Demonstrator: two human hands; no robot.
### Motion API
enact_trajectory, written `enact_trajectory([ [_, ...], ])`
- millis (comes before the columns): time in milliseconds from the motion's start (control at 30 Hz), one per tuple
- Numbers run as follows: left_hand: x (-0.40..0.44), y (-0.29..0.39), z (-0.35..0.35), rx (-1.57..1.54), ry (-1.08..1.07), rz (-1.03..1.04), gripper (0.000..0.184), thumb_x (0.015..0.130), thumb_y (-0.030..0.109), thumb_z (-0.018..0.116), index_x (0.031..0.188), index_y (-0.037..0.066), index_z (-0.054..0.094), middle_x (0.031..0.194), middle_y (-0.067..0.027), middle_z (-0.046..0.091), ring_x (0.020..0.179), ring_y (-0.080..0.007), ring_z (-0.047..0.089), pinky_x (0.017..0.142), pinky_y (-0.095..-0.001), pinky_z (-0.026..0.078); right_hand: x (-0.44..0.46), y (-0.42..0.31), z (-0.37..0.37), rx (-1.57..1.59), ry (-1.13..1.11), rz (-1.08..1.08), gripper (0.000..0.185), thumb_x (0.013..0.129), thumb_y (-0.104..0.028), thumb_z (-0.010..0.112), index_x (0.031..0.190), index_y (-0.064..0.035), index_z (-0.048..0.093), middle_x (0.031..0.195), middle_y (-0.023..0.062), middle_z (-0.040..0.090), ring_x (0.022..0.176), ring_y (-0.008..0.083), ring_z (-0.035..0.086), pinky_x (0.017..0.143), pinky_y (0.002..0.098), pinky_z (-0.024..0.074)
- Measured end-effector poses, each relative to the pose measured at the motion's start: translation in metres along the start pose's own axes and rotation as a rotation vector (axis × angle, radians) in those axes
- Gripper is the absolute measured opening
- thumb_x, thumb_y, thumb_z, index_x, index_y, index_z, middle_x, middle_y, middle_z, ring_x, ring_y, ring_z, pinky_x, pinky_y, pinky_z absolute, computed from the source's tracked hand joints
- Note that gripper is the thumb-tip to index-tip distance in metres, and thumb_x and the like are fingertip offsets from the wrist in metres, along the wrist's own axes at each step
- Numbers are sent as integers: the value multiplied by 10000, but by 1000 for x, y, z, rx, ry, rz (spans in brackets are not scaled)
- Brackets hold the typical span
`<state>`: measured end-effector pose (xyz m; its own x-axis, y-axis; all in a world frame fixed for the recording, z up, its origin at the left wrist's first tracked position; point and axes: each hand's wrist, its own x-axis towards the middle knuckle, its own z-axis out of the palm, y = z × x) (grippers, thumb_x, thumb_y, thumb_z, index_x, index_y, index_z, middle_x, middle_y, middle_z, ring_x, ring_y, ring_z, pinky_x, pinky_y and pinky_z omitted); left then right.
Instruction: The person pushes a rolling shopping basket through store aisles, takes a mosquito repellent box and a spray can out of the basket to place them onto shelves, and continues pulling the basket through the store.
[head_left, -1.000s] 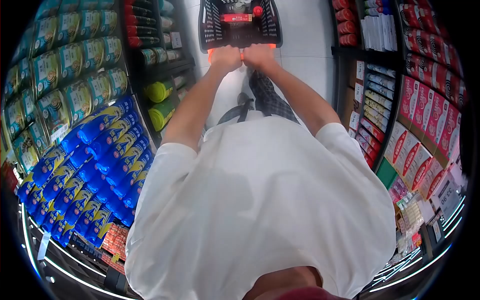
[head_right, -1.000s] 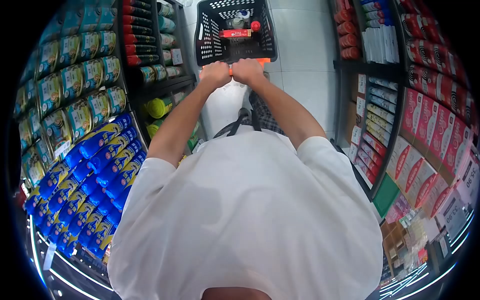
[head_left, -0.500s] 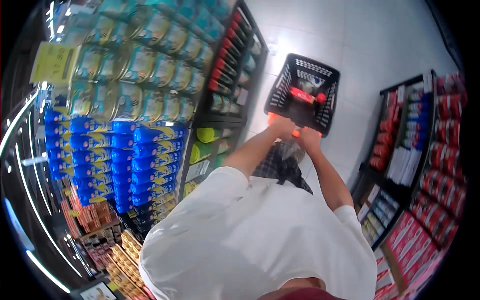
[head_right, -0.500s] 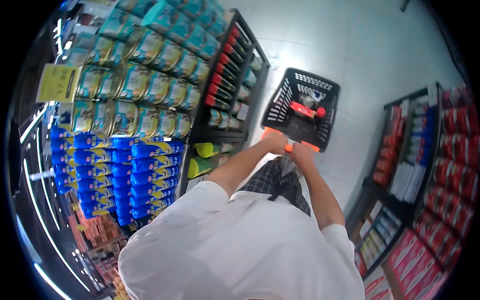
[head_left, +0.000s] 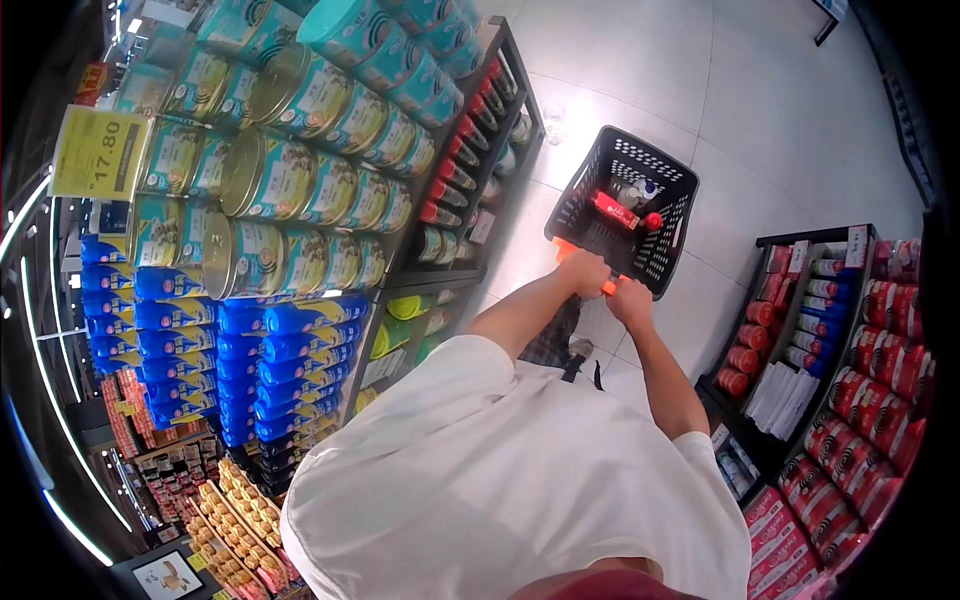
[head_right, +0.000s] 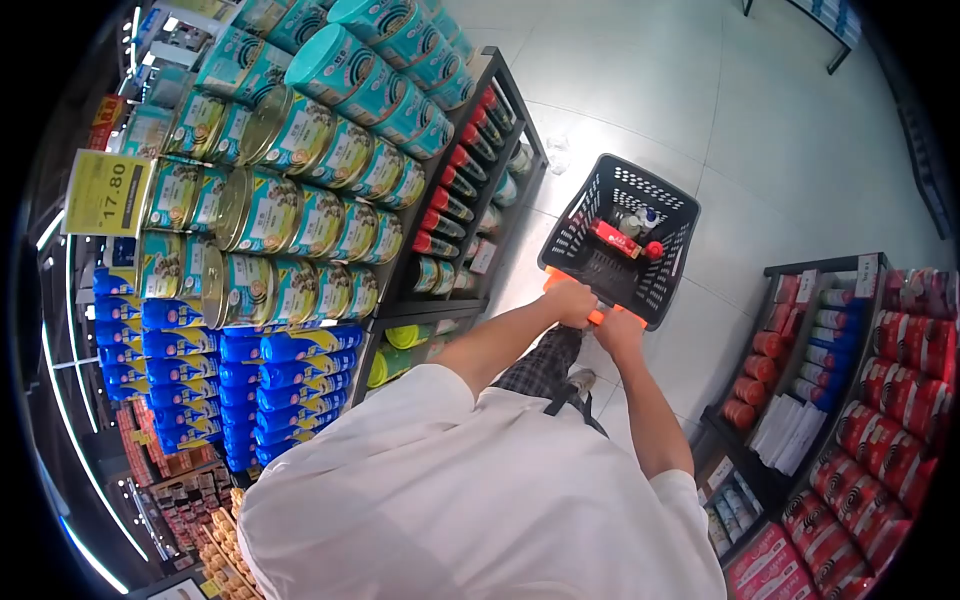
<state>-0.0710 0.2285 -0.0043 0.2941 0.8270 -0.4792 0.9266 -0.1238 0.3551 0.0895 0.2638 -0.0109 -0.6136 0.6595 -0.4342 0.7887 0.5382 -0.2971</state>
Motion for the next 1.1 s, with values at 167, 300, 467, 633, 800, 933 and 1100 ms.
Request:
enact_trajectory([
  [167,30,-22,-36,-59,21,-14,260,704,323,642,785,91,727,814,-135,707,782,-307,690,694,-428,545,44,8,-30,-16,-34,5,292,790,-343,639,821,-59,701,812,198,684,763,369,677,693,467,547],
  [300,66,-43,-56,-91,-30,39,301,715,319,634,830,55,722,859,-158,705,829,-326,686,719,-439,549,79,23,-49,-34,-70,46,275,771,-312,643,834,-52,705,814,199,684,768,370,671,700,469,544],
  [467,105,-60,-74,-92,10,70,252,703,274,638,828,74,727,838,-136,707,797,-312,689,698,-424,551,118,45,-60,-41,-60,96,260,765,-334,658,818,-84,710,794,181,685,766,366,669,704,469,540],
  [633,126,-78,-105,-76,42,84,219,693,257,641,806,90,727,816,-114,706,768,-295,691,672,-410,550,153,54,-71,-55,-7,142,259,763,-341,661,831,-96,711,806,183,685,777,371,667,711,476,537],
  [800,150,-86,-119,-65,75,65,185,697,238,636,789,110,733,821,-86,708,782,-268,692,670,-395,546,174,65,-86,-17,61,122,234,753,-293,679,840,-78,712,771,205,669,740,383,650,687,484,530],
  [933,165,-94,-133,-50,80,81,175,701,254,640,774,122,730,823,-77,708,787,-258,693,668,-391,545,192,72,-96,-43,50,113,220,755,-275,678,831,-70,706,757,209,663,724,391,646,673,490,528],
  [1100,187,-104,-160,-16,68,69,187,702,271,647,795,131,731,832,-64,710,797,-248,694,663,-387,545,219,85,-113,-33,54,110,228,768,-270,672,825,-51,700,771,211,668,720,395,649,671,491,529],
])
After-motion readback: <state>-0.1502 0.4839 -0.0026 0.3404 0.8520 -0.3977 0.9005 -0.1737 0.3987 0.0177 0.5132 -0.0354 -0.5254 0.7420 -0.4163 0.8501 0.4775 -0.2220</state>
